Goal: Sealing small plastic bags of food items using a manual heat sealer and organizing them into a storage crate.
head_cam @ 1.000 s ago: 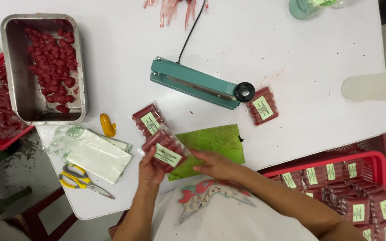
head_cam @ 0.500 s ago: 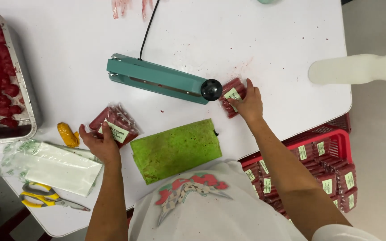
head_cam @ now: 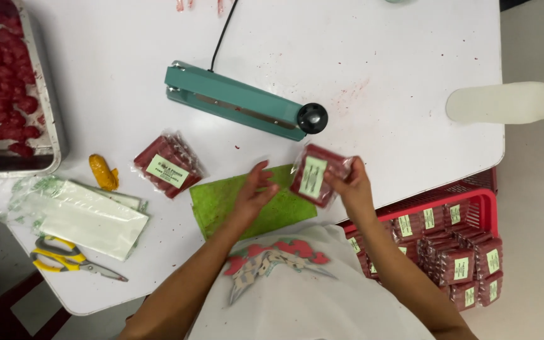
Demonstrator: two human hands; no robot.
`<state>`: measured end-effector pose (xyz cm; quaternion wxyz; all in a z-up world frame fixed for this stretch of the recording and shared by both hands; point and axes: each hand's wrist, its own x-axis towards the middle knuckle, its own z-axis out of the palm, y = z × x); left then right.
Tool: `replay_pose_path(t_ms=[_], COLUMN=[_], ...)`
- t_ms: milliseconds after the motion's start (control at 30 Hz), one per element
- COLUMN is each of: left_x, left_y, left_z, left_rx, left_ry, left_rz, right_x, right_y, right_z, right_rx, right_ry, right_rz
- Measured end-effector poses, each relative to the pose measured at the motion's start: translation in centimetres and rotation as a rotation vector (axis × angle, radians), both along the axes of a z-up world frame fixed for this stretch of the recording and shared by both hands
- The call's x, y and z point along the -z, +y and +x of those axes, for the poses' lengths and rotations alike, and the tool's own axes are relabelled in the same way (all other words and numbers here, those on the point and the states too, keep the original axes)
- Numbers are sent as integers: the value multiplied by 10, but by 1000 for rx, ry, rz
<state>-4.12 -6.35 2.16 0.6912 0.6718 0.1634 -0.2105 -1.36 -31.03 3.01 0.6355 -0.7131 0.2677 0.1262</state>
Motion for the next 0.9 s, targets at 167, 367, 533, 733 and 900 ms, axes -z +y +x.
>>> replay_pose_path(t_ms=[167, 367, 533, 733, 900], left_x=[26, 23, -2, 83, -1], left_y=[-49, -19, 10, 38, 75], left_z=[7, -3, 3, -16, 6], left_rx=[-208, -245, -299, -464, -258], left_ry=[364, 558, 605, 251, 307], left_rz=[-675, -805, -809, -659, -888], right_x=[-57, -66, -65, -68, -49], right_y=[44, 60, 72, 91, 80], right_z=[-18, 7, 15, 19, 28], right_rx=[-393, -671, -645, -549, -417], right_ry=[-57, -402, -222, -59, -99], right_rz=[286, 11, 440, 277, 481])
